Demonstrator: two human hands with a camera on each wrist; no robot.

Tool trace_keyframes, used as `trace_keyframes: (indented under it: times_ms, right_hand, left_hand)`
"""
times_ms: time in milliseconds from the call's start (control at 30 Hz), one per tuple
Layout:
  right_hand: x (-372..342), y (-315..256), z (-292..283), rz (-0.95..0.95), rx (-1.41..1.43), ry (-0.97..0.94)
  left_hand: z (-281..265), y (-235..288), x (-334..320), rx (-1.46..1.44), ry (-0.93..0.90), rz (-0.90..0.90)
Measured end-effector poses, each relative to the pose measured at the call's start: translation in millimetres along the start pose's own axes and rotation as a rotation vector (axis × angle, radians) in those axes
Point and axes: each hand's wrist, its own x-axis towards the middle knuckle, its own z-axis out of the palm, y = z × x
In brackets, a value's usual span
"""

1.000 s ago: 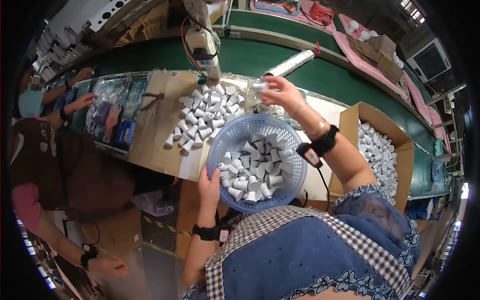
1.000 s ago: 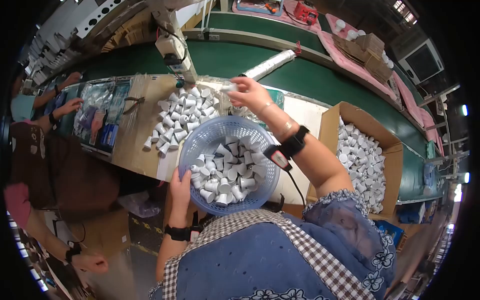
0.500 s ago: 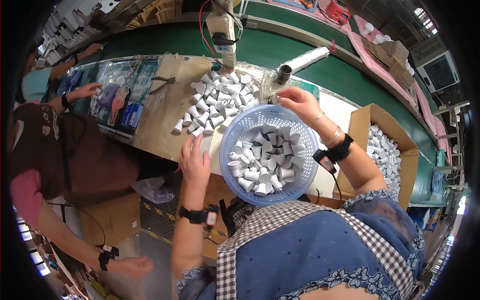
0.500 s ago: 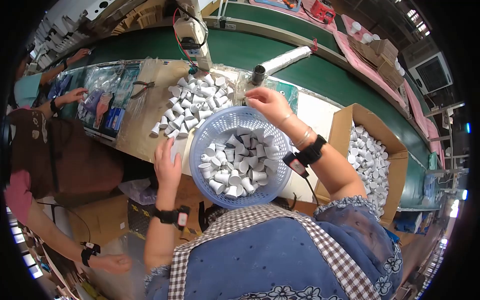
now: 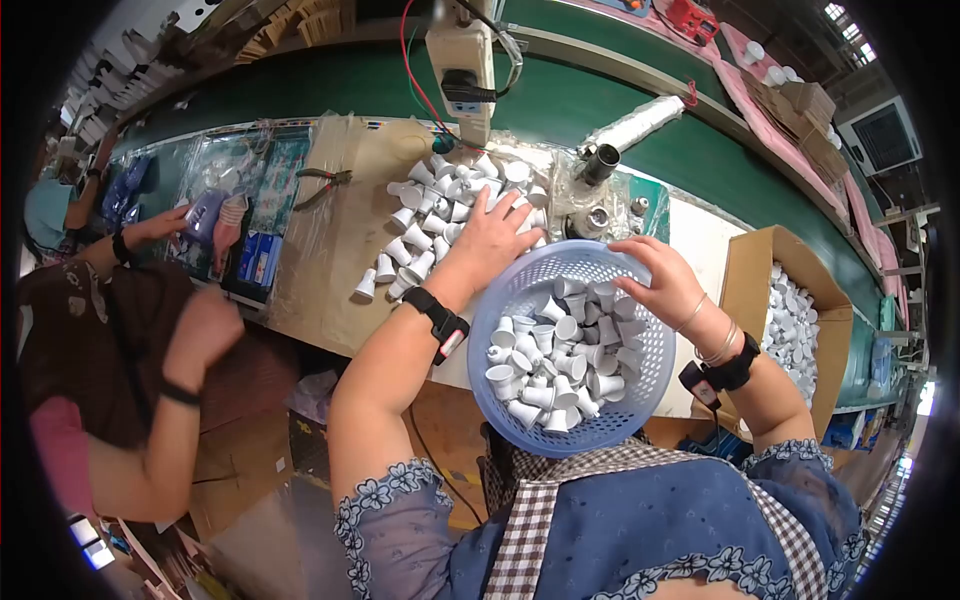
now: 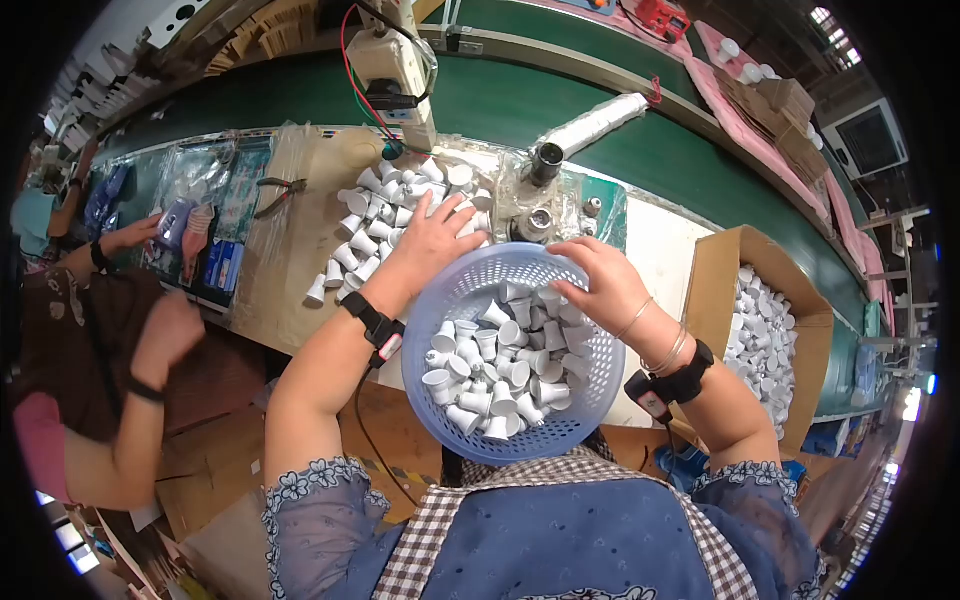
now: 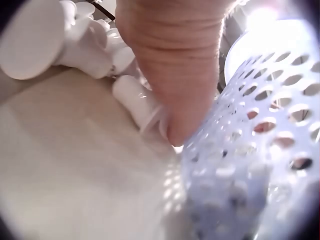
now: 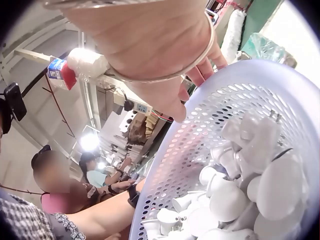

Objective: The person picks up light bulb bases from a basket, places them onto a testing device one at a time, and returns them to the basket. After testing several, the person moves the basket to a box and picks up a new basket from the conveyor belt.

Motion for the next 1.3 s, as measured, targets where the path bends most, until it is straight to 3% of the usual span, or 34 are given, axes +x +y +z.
trace_keyframes:
  times_ms: [133, 633, 700, 767, 867, 967, 1033, 1167, 1233, 1300]
  right_hand:
    - [9.9, -1.7, 2.2, 0.009, 0.018, -0.019]
    - [9.1, -13.0, 6.9, 0.063, 0.034, -0.013]
    - [7.4, -12.9, 5.8, 0.076, 0.037, -0.02]
    - [5.8, -12.7, 4.7, 0.068, 0.062, 0.011]
    - [2.4, -14.0, -0.7, 0.146, 0.127, 0.041]
    - [-2.8, -2.9, -4.3, 0.134, 0.134, 0.105]
    - [-3.1, -6.5, -6.4, 0.15, 0.14, 0.159]
    - [-22.3, -20.1, -3.0, -0.04, 0.016, 0.214]
    - [-31.3, -25.0, 11.0, -0.115, -0.004, 0.016]
    - [-33.0, -20.8, 32.2, -0.208, -0.094, -0.034]
  left_hand:
    - [-7.1, -17.1, -15.6, -0.109, -0.015, -0.12]
    - [-36.0, -101.9, -88.7, -0.017, 0.094, -0.19]
    - [-48.0, -92.5, -94.5, 0.001, 0.093, -0.202]
    - [-66.4, -62.0, -104.7, 0.022, 0.12, -0.327]
    - [-66.6, -5.4, -134.3, -0.061, 0.037, -0.251]
    - [-44.2, -2.2, -160.1, 0.053, -0.085, -0.296]
    - [-38.5, -25.3, -164.9, 0.163, -0.041, -0.322]
    - [-28.1, -47.0, -165.2, 0.27, 0.009, -0.307]
    - [-40.4, -42.5, -153.5, 0.258, 0.081, -0.357]
    - [-59.5, -20.8, -145.3, 0.199, 0.138, -0.387]
